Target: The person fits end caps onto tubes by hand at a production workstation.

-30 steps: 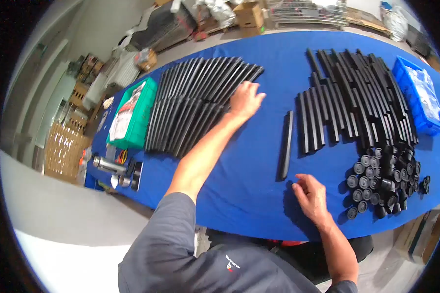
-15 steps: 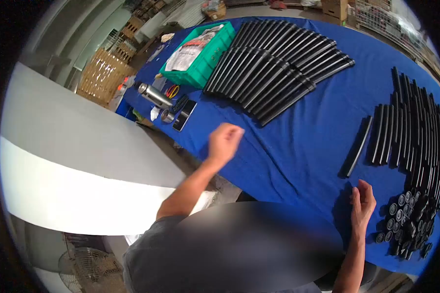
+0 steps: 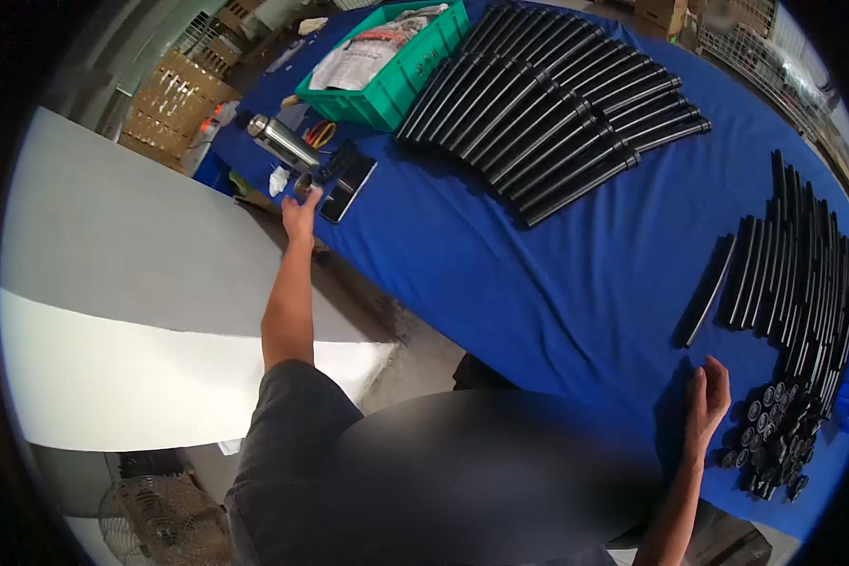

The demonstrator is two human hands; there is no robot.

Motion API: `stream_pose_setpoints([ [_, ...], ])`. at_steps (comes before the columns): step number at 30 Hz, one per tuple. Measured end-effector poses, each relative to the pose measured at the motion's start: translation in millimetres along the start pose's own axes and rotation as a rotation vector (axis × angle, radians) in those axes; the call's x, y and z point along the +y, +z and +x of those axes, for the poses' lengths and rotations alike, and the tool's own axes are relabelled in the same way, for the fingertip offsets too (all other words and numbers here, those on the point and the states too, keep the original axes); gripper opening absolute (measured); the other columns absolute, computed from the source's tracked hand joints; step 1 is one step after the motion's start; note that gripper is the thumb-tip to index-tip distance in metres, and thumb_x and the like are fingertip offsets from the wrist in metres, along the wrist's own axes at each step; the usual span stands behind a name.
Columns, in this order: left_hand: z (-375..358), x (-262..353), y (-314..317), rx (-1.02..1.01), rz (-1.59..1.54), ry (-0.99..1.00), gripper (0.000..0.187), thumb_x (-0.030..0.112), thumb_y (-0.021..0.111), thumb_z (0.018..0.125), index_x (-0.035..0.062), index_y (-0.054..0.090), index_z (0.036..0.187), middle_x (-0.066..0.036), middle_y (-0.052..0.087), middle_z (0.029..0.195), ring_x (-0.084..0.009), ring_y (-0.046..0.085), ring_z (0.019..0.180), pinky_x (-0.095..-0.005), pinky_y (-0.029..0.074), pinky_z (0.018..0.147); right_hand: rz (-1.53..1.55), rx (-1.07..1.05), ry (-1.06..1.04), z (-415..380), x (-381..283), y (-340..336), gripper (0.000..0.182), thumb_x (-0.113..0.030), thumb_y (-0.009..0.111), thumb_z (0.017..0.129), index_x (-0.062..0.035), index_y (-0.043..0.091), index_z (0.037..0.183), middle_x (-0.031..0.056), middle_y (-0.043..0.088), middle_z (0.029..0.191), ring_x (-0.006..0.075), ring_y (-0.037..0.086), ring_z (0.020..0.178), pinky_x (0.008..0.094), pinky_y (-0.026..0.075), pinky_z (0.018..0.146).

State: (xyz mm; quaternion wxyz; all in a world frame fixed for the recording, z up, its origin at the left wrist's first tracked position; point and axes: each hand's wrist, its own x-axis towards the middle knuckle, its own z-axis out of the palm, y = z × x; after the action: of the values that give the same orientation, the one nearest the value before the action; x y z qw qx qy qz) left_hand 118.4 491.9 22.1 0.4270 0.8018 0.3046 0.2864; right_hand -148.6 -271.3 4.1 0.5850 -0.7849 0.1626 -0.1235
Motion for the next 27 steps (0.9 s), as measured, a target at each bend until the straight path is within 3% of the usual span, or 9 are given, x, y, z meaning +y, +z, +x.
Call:
stream_pose_setpoints([
  [1, 14, -11, 4, -0.007, 0.029, 0.068, 0.09, 0.033, 0.089, 0.076, -0.01, 0.046, 0.142, -0.025, 0.057, 0.138, -0.032, 0.057, 0.126, -0.0393, 0.042, 0.108, 0.021, 0.018, -0.024, 7, 1, 3, 0.021, -0.009, 0.061, 0.102, 0.0013, 0.064, 0.12, -0.0007, 0.061, 0.086, 0.0053, 0.052, 0.072, 0.0213, 0.043, 0.064],
  [4, 43, -37, 17, 0.06, 0.215, 0.068, 0.073, 0.03, 0.089, 0.075, -0.008, 0.058, 0.128, -0.02, 0.066, 0.124, -0.0306, 0.063, 0.114, -0.0389, 0.046, 0.102, -0.064, 0.044, -0.02, 8, -3, 7, 0.02, -0.008, 0.061, 0.102, 0.0011, 0.064, 0.119, -0.0008, 0.06, 0.087, 0.005, 0.051, 0.072, 0.0207, 0.043, 0.064],
  [5, 51, -51, 24, 0.077, 0.094, 0.11, 0.062, 0.026, 0.09, 0.074, -0.006, 0.063, 0.12, -0.015, 0.07, 0.113, -0.0285, 0.066, 0.104, -0.037, 0.047, 0.097, -0.047, 0.009, -0.018, 7, -8, 6, 0.02, -0.008, 0.062, 0.102, 0.0009, 0.064, 0.119, -0.0002, 0.06, 0.088, 0.0049, 0.052, 0.071, 0.0207, 0.043, 0.064],
  [9, 32, -18, 25, 0.113, 0.1, -0.019, 0.063, 0.022, 0.09, 0.074, -0.0048, 0.06, 0.123, -0.014, 0.068, 0.114, -0.0267, 0.065, 0.103, -0.0367, 0.047, 0.098, -0.064, 0.038, -0.019, 9, -9, 10, 0.02, -0.008, 0.062, 0.101, 0.0008, 0.065, 0.119, -0.0001, 0.06, 0.088, 0.005, 0.052, 0.071, 0.0206, 0.043, 0.062],
  [12, 49, -41, 23, 0.146, 0.0, 0.029, 0.065, 0.024, 0.09, 0.072, -0.0009, 0.061, 0.124, -0.016, 0.07, 0.116, -0.0296, 0.067, 0.108, -0.0389, 0.049, 0.098, -0.07, 0.047, -0.027, 9, -6, 10, 0.02, -0.008, 0.062, 0.101, 0.0007, 0.065, 0.119, -0.0004, 0.06, 0.088, 0.0051, 0.053, 0.071, 0.0207, 0.043, 0.061],
  [15, 5, 20, 7, 0.152, 0.012, 0.018, 0.067, 0.015, 0.088, 0.075, -0.0042, 0.054, 0.129, -0.014, 0.064, 0.122, -0.0248, 0.063, 0.109, -0.0348, 0.047, 0.1, -0.064, 0.045, -0.032, 8, -6, 9, 0.019, -0.007, 0.061, 0.101, 0.0007, 0.065, 0.119, -0.0002, 0.061, 0.089, 0.0053, 0.053, 0.071, 0.0208, 0.043, 0.061],
  [18, -8, 36, 2, 0.099, -0.009, 0.131, 0.066, 0.012, 0.085, 0.078, -0.0036, 0.05, 0.131, -0.013, 0.063, 0.121, -0.0219, 0.062, 0.109, -0.0334, 0.047, 0.1, -0.047, 0.023, -0.051, 8, -4, 6, 0.02, -0.008, 0.061, 0.101, -0.0001, 0.064, 0.119, -0.0002, 0.061, 0.092, 0.005, 0.053, 0.072, 0.0208, 0.043, 0.061],
  [20, -15, 40, 3, -0.019, -0.187, 0.22, 0.067, 0.01, 0.084, 0.078, -0.0005, 0.047, 0.133, -0.011, 0.061, 0.123, -0.0214, 0.06, 0.113, -0.0342, 0.047, 0.101, -0.023, 0.004, -0.07, 9, 11, 3, 0.021, -0.01, 0.062, 0.101, -0.0015, 0.063, 0.121, -0.0005, 0.061, 0.095, 0.0047, 0.053, 0.072, 0.0209, 0.042, 0.06],
  [27, -171, 176, 20, -0.512, -0.796, 0.283, 0.07, 0.001, 0.08, 0.079, 0.0002, 0.044, 0.139, -0.011, 0.06, 0.128, -0.0216, 0.059, 0.121, -0.0367, 0.047, 0.107, 0.022, 0.028, -0.057, 7, -6, 8, 0.016, -0.004, 0.062, 0.099, 0.0024, 0.064, 0.115, 0.0006, 0.062, 0.086, 0.0066, 0.056, 0.072, 0.0223, 0.047, 0.062],
])
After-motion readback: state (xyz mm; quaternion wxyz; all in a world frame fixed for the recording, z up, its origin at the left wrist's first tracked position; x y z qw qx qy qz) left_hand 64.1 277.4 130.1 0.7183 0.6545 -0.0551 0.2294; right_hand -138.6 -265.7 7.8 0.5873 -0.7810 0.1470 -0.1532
